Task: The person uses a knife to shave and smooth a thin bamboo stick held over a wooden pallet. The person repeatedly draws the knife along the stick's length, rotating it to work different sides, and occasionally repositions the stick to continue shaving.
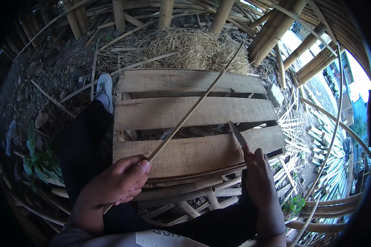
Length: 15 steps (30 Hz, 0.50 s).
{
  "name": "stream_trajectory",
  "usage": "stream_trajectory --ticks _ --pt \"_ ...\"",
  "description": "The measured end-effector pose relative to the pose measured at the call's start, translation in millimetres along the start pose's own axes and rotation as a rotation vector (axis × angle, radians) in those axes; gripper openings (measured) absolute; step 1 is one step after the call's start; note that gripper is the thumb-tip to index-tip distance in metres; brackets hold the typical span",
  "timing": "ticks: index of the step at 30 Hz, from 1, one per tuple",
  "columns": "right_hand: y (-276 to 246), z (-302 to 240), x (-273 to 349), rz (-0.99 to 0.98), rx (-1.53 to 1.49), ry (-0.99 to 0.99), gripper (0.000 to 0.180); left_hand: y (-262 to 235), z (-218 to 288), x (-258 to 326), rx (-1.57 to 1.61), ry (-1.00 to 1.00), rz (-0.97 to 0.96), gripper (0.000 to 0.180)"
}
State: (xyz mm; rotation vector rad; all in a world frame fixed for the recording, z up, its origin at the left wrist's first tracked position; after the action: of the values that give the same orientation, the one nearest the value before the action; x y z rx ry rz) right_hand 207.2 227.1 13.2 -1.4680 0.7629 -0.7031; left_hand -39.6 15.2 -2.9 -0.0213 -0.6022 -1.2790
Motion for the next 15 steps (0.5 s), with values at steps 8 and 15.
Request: stream_trajectory --ticks 8,15 --pt "-4 -67 32 -0.139 -0.219 -0.449 0.056 0 1 -5 0.02 -0.02 0.0 0.026" --pt "6 -16 0 0.029 0.022 -0.136 0.059 -2 -1 -1 0.031 0.008 -0.001 0.027"
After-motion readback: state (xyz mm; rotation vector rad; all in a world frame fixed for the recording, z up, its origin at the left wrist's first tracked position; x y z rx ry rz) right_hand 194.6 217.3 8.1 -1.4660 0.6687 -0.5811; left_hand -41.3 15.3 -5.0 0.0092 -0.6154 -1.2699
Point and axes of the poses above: each hand's wrist, its own x-axis away from the middle knuckle, its own y-axis out of the palm, z = x × y, the point moved 5 cm from there along -x, towards the middle knuckle, and after that the axes turned 13 degrees about y, right-handed, at the moved point
